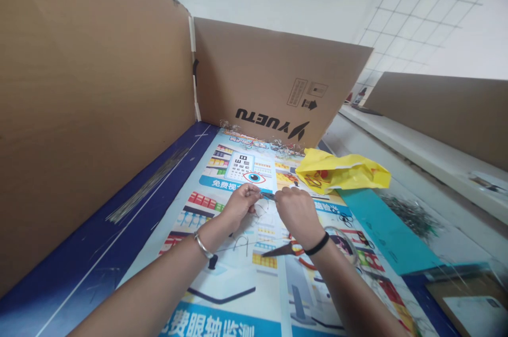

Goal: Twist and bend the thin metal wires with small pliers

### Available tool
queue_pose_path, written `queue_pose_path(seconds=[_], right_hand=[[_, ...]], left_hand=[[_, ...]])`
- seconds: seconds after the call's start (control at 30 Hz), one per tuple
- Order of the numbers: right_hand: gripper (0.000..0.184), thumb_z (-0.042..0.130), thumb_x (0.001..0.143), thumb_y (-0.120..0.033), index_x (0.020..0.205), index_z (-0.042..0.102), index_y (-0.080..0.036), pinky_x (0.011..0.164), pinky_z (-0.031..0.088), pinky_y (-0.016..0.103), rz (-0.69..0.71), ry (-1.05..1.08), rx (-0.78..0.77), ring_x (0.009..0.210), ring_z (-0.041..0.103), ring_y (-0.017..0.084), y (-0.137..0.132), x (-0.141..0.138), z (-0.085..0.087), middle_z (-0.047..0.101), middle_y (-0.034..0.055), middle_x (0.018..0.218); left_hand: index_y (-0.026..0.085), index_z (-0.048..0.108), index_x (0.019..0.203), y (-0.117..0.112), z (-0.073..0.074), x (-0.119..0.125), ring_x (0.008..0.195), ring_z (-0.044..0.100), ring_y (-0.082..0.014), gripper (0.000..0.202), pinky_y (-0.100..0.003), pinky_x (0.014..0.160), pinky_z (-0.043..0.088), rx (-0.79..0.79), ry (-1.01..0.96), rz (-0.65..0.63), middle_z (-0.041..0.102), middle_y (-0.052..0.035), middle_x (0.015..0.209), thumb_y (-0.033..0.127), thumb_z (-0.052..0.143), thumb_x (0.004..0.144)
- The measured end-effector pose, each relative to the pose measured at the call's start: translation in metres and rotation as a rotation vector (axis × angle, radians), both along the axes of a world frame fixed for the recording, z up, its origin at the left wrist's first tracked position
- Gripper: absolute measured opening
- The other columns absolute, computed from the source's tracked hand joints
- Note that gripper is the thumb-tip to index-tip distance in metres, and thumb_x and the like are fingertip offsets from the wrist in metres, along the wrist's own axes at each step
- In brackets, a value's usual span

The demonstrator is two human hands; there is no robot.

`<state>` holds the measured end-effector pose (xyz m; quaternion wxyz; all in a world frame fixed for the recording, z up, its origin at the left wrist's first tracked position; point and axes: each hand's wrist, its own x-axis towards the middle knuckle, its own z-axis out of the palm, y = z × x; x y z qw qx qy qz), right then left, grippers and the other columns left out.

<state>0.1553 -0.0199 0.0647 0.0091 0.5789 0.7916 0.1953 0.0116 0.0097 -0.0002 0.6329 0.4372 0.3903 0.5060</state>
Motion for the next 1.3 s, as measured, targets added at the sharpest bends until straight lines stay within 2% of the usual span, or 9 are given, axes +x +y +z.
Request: queue_pose_path(seconds=[0.3,0.67,0.9,1.17,1.3], right_hand=[[0.015,0.048,0.08,-0.014,0.074,0.061,-0.016,0.059,0.031,0.03,-0.005,-0.01,0.001,0.071,0.054,0.021,-0.004,-0.003,0.004,0.06,0.0081,0.073],[0.014,0.049,0.08,-0.016,0.075,0.063,-0.016,0.059,0.03,0.03,-0.016,-0.027,-0.021,0.073,0.055,0.018,-0.009,-0.008,0.01,0.06,0.0076,0.074],[0.014,0.049,0.079,-0.016,0.076,0.063,-0.016,0.059,0.03,0.028,-0.043,-0.007,-0.038,0.072,0.056,0.017,-0.005,-0.004,0.009,0.061,0.0072,0.075],[0.015,0.048,0.078,-0.016,0.075,0.062,-0.017,0.06,0.031,0.028,-0.04,0.012,-0.033,0.072,0.055,0.018,-0.006,-0.002,0.011,0.061,0.0072,0.075],[0.015,0.048,0.079,-0.016,0.076,0.063,-0.016,0.06,0.031,0.028,-0.052,0.003,-0.04,0.073,0.056,0.018,-0.006,-0.003,0.013,0.061,0.0078,0.076]], left_hand=[[0.016,0.054,0.084,0.002,-0.005,0.001,0.04,0.036,-0.0015,0.02,-0.017,0.041,0.032,0.007,0.002,-0.002,0.059,0.0004,0.076,0.023,0.062,0.067],[0.017,0.057,0.079,0.004,-0.005,0.002,0.041,0.038,-0.0024,0.015,-0.017,0.041,0.033,-0.015,0.025,0.027,0.058,0.0016,0.071,0.02,0.062,0.065],[0.015,0.06,0.082,0.003,-0.004,0.001,0.041,0.035,-0.0024,0.017,-0.017,0.041,0.032,-0.016,0.035,-0.008,0.062,-0.0015,0.075,0.018,0.061,0.066],[0.014,0.063,0.084,0.002,0.0,-0.002,0.04,0.034,-0.0019,0.018,-0.018,0.041,0.033,0.006,0.021,-0.131,0.064,-0.0032,0.078,0.021,0.06,0.067],[0.013,0.062,0.083,0.001,0.002,-0.003,0.042,0.039,-0.0025,0.02,-0.018,0.042,0.034,0.005,0.016,-0.144,0.064,-0.004,0.08,0.024,0.063,0.066]])
